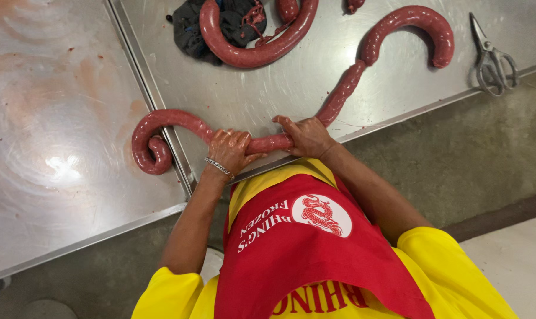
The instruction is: The person ties and cuts long sausage links into smaller sections on a metal table, using string and shears.
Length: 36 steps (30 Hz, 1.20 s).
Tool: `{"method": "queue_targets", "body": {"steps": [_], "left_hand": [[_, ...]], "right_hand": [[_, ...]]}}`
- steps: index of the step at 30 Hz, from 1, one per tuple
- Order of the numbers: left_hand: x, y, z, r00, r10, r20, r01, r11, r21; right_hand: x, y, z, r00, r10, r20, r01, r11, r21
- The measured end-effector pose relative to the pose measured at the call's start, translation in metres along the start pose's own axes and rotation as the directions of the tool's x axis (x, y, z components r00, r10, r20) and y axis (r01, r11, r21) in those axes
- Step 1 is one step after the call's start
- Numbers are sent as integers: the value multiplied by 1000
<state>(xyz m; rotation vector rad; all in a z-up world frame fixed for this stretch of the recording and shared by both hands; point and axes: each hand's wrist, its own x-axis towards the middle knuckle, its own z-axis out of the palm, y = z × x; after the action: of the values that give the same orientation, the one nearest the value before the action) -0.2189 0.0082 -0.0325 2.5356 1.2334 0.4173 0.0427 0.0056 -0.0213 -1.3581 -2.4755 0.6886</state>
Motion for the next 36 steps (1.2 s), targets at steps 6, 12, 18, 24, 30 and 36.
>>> {"method": "queue_targets", "body": {"steps": [6, 12, 18, 24, 30, 36], "left_hand": [[-21, -1, -3, 968, -74, 238, 76, 997, 0], [-33, -16, 8, 982, -17, 190, 27, 998, -49], [-11, 15, 1, 966, -254, -52, 257, 965, 62], [38, 62, 48, 974, -161, -159, 166, 986, 18], [46, 51, 58, 965, -230, 123, 243, 965, -101], [30, 44, 57, 982, -122, 144, 135, 987, -81]], "right_hand": [[-34, -26, -44, 958, 21, -285, 106, 900, 422], [-112, 21, -105, 546, 809, -216, -504, 523, 688], [-144, 124, -144, 150, 984, -96, -989, 150, -3], [-138, 244, -148, 178, 983, -49, -863, 132, -488], [-98, 337, -164, 32, 994, 105, -750, 94, -654], [-83, 375, -191, 190, 976, 109, -826, 218, -520]]}}
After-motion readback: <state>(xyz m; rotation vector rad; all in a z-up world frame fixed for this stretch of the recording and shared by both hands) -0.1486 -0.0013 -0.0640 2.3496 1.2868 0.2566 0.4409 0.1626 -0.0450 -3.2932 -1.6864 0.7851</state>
